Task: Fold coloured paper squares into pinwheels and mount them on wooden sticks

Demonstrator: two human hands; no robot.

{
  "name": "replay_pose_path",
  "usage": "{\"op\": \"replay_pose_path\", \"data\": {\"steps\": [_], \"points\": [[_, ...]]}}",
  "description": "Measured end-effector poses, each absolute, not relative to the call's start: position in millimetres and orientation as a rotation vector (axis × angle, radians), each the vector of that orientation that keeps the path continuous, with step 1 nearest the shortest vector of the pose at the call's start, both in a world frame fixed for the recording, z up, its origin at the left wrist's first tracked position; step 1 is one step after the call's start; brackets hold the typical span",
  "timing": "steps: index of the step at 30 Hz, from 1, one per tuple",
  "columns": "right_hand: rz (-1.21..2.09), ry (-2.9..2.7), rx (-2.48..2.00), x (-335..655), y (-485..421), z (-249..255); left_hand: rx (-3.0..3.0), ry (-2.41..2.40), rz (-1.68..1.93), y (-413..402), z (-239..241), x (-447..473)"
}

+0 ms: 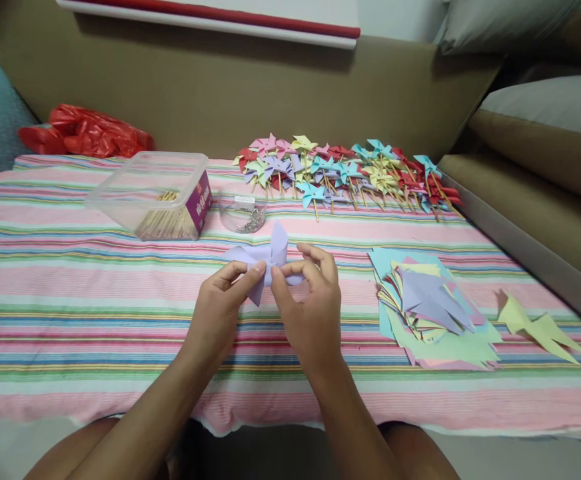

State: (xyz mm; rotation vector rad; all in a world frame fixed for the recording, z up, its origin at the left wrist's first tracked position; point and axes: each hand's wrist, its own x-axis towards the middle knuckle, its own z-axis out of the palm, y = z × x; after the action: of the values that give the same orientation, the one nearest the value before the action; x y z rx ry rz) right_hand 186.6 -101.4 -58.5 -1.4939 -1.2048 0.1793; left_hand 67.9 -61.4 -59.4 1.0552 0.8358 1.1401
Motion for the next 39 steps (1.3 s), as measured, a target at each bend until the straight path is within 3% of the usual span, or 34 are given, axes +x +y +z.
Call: {"op": "replay_pose_path", "data": {"steps": [26,33,39], "points": [[0.189,-1.207,-1.425,181.3,-99.4,-61.2,1.021,0.857,1.154,-60.5,-59.3,67.3],[0.155,-1.562,-1.34,193.3,-103.7,-57.5,0.817,0.765,1.124,-54.7,-56.8,59.7],[0.116,-1.533,-1.333,184.2,-100.7,-61.4,0.88,0.819,1.116,-56.2,-57.3,49.1]]}}
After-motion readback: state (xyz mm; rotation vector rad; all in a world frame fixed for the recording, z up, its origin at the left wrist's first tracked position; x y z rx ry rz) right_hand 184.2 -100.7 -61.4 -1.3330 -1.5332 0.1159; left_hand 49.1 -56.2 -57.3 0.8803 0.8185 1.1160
